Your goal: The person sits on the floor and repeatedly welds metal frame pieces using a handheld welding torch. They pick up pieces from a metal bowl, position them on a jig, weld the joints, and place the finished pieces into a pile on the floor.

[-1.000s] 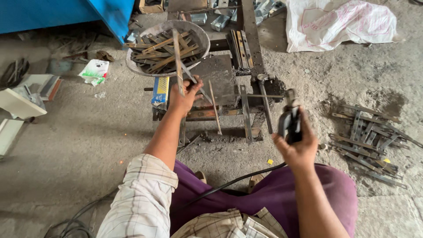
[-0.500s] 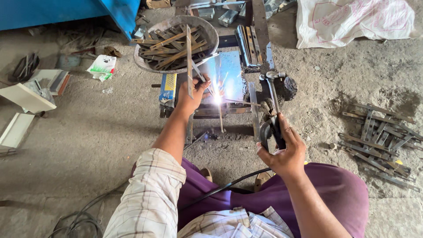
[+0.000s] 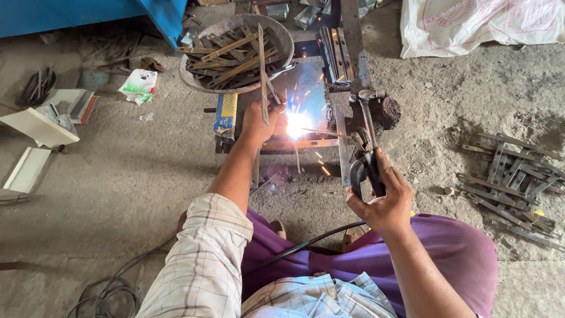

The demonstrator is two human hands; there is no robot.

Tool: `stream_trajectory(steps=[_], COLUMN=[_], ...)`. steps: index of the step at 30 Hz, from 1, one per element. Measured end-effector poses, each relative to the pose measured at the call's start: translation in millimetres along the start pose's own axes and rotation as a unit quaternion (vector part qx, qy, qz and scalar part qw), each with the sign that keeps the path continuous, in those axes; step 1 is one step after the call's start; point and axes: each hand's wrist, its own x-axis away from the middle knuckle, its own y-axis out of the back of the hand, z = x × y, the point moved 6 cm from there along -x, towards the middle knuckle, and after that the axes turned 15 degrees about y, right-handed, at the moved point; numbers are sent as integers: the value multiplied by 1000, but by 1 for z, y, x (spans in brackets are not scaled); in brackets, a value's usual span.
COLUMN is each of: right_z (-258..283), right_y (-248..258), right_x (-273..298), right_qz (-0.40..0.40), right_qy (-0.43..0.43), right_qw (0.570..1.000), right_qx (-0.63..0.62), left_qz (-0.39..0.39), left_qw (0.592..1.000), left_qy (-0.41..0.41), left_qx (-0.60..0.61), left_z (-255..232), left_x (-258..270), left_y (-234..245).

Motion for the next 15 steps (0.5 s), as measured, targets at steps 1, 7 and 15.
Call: stream_trajectory(steps=[1,7,15], right_z=[-1,-4,-1], right_y=[0,0,1], right_x=[1,2,0], right_qz=[2,-7,-16], right_qy=[-5,-15,1], right_qw=[1000,1000,1000], right_qx=[-1,-12,-22], left_qz=[-3,29,-10], left_qw=[1000,993,1000], left_qy=[2,115,2], left_qx=[-6,24,22], left_z=[-1,3,9], left_x=[1,2,-2], left_y=[0,-2,0])
